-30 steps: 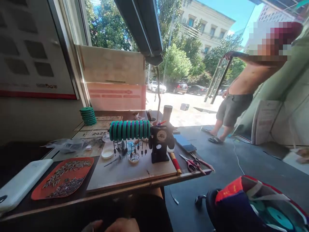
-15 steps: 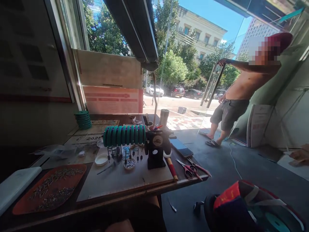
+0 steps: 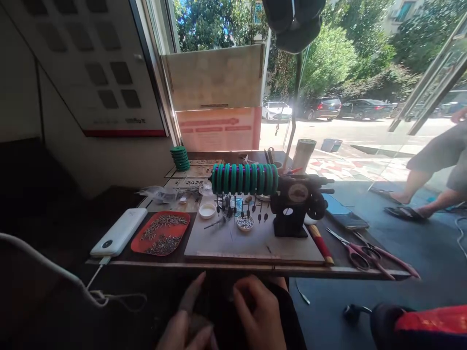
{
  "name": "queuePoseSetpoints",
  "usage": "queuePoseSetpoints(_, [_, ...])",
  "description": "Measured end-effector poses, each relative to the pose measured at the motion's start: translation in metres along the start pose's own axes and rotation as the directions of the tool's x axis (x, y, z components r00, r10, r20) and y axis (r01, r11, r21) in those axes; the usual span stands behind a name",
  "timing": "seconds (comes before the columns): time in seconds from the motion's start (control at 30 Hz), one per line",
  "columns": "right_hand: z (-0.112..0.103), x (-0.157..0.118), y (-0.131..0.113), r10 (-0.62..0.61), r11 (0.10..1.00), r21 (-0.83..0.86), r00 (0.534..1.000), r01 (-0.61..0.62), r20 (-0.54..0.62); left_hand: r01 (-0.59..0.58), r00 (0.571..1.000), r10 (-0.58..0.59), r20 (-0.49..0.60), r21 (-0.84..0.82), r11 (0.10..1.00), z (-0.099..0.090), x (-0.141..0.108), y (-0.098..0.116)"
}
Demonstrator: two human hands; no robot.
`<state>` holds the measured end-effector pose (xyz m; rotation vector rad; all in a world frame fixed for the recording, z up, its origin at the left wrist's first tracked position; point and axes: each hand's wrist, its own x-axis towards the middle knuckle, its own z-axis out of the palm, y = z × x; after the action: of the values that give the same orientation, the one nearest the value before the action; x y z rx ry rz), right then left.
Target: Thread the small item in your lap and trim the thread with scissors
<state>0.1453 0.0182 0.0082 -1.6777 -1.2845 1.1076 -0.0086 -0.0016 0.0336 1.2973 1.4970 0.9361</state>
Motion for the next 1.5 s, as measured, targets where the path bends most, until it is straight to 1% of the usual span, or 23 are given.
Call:
queuePoseSetpoints(0.07, [-0.013, 0.008, 0.005, 0.012, 0.993, -0.119, 1.0, -0.016, -0.029, -0.131, 0.991, 0.109, 0.079, 0.379, 0.916, -0.013, 0.023, 0.019])
queuePoseSetpoints(0.13, [-0.022, 0.013, 0.01, 0.018, 0.977, -0.212, 0.999, -0.027, -0.044, -0.2, 0.974, 0.21, 0.089, 0.774, 0.601, -0.022, 0.052, 0.039])
queuePoseSetpoints(0.23, [-0.031, 0.013, 0.011, 0.019, 0.945, -0.324, 0.994, -0.052, -0.106, -0.151, 0.971, 0.234, 0.049, 0.886, 0.438, -0.022, 0.09, 0.058])
queuePoseSetpoints(0.4, [-0.038, 0.014, -0.02, -0.001, 0.89, -0.446, 0.976, -0.098, -0.216, -0.146, 0.96, 0.275, 0.05, 0.929, 0.341, -0.011, 0.112, 0.057])
queuePoseSetpoints(0.5, [-0.039, 0.034, -0.05, -0.089, 0.905, -0.426, 0.98, 0.004, -0.18, -0.124, 0.957, 0.289, 0.025, 0.936, 0.331, -0.012, 0.106, 0.055])
queuePoseSetpoints(0.6, [-0.033, 0.063, -0.072, -0.095, 0.919, -0.392, 0.982, 0.024, -0.161, -0.049, 0.946, 0.317, -0.075, 0.93, 0.365, -0.013, 0.093, 0.056])
queuePoseSetpoints(0.67, [-0.027, 0.08, -0.079, -0.082, 0.924, -0.383, 0.977, -0.001, -0.199, -0.1, 0.917, 0.385, -0.11, 0.868, 0.487, -0.01, 0.084, 0.056])
queuePoseSetpoints(0.73, [-0.022, 0.089, -0.08, -0.07, 0.931, -0.364, 0.969, -0.022, -0.236, -0.253, 0.895, 0.435, -0.097, 0.692, 0.676, -0.003, 0.077, 0.057])
queuePoseSetpoints(0.8, [-0.019, 0.09, -0.078, -0.064, 0.943, -0.331, 0.968, -0.02, -0.241, -0.339, 0.917, 0.396, -0.052, 0.425, 0.84, 0.009, 0.073, 0.058])
queuePoseSetpoints(0.9, [-0.02, 0.079, -0.073, -0.064, 0.967, -0.252, 0.989, 0.029, -0.132, -0.251, 0.968, 0.251, 0.008, 0.036, 0.967, 0.028, 0.07, 0.056])
queuePoseSetpoints(0.97, [-0.021, 0.064, -0.068, -0.061, 0.98, -0.189, 0.998, 0.057, -0.013, -0.111, 0.988, 0.134, 0.08, -0.248, 0.962, 0.037, 0.065, 0.049])
queuePoseSetpoints(1.03, [-0.021, 0.047, -0.063, -0.044, 0.99, -0.133, 0.995, 0.056, 0.089, 0.048, 0.982, 0.041, 0.183, -0.458, 0.888, 0.041, 0.056, 0.039])
queuePoseSetpoints(1.1, [-0.021, 0.032, -0.058, -0.044, 0.989, -0.13, 0.987, 0.065, 0.155, 0.127, 0.972, 0.004, 0.235, -0.538, 0.833, 0.039, 0.044, 0.026])
queuePoseSetpoints(1.17, [-0.024, 0.021, -0.055, -0.156, 0.96, -0.216, 0.981, 0.178, 0.115, 0.142, 0.97, -0.006, 0.242, -0.549, 0.824, 0.034, 0.033, 0.013])
queuePoseSetpoints(1.2, [-0.026, 0.019, -0.054, -0.3, 0.907, -0.295, 0.953, 0.3, 0.047, 0.157, 0.967, -0.017, 0.253, -0.544, 0.824, 0.031, 0.028, 0.008])
queuePoseSetpoints(1.23, [-0.029, 0.018, -0.054, -0.492, 0.798, -0.405, 0.87, 0.447, -0.01, 0.177, 0.963, -0.032, 0.269, -0.536, 0.826, 0.028, 0.025, 0.002])
queuePoseSetpoints(1.27, [-0.033, 0.019, -0.055, -0.689, 0.622, -0.526, 0.725, 0.58, -0.016, 0.2, 0.956, -0.049, 0.288, -0.525, 0.827, 0.025, 0.022, -0.003])
queuePoseSetpoints(1.3, [-0.037, 0.022, -0.057, -0.838, 0.397, -0.63, 0.544, 0.667, 0.048, 0.221, 0.949, -0.062, 0.309, -0.512, 0.83, 0.023, 0.019, -0.008])
queuePoseSetpoints(1.33, [-0.041, 0.026, -0.061, -0.911, 0.164, -0.685, 0.376, 0.709, 0.172, 0.242, 0.942, -0.078, 0.327, -0.496, 0.834, 0.02, 0.017, -0.013])
queuePoseSetpoints(1.37, [-0.045, 0.031, -0.066, -0.911, -0.037, -0.684, 0.257, 0.728, 0.323, 0.259, 0.937, -0.098, 0.334, -0.481, 0.838, 0.017, 0.015, -0.018])
queuePoseSetpoints(1.4, [-0.049, 0.037, -0.071, -0.867, -0.177, -0.647, 0.195, 0.742, 0.46, 0.277, 0.935, -0.126, 0.331, -0.463, 0.842, 0.014, 0.013, -0.022])
queuePoseSetpoints(1.43, [-0.052, 0.043, -0.076, -0.808, -0.25, -0.598, 0.176, 0.761, 0.562, 0.291, 0.933, -0.15, 0.326, -0.443, 0.848, 0.01, 0.011, -0.025])
queuePoseSetpoints(1.5, [-0.058, 0.054, -0.084, -0.715, -0.274, -0.513, 0.184, 0.814, 0.674, 0.297, 0.929, -0.169, 0.33, -0.388, 0.872, 0.001, 0.008, -0.031])
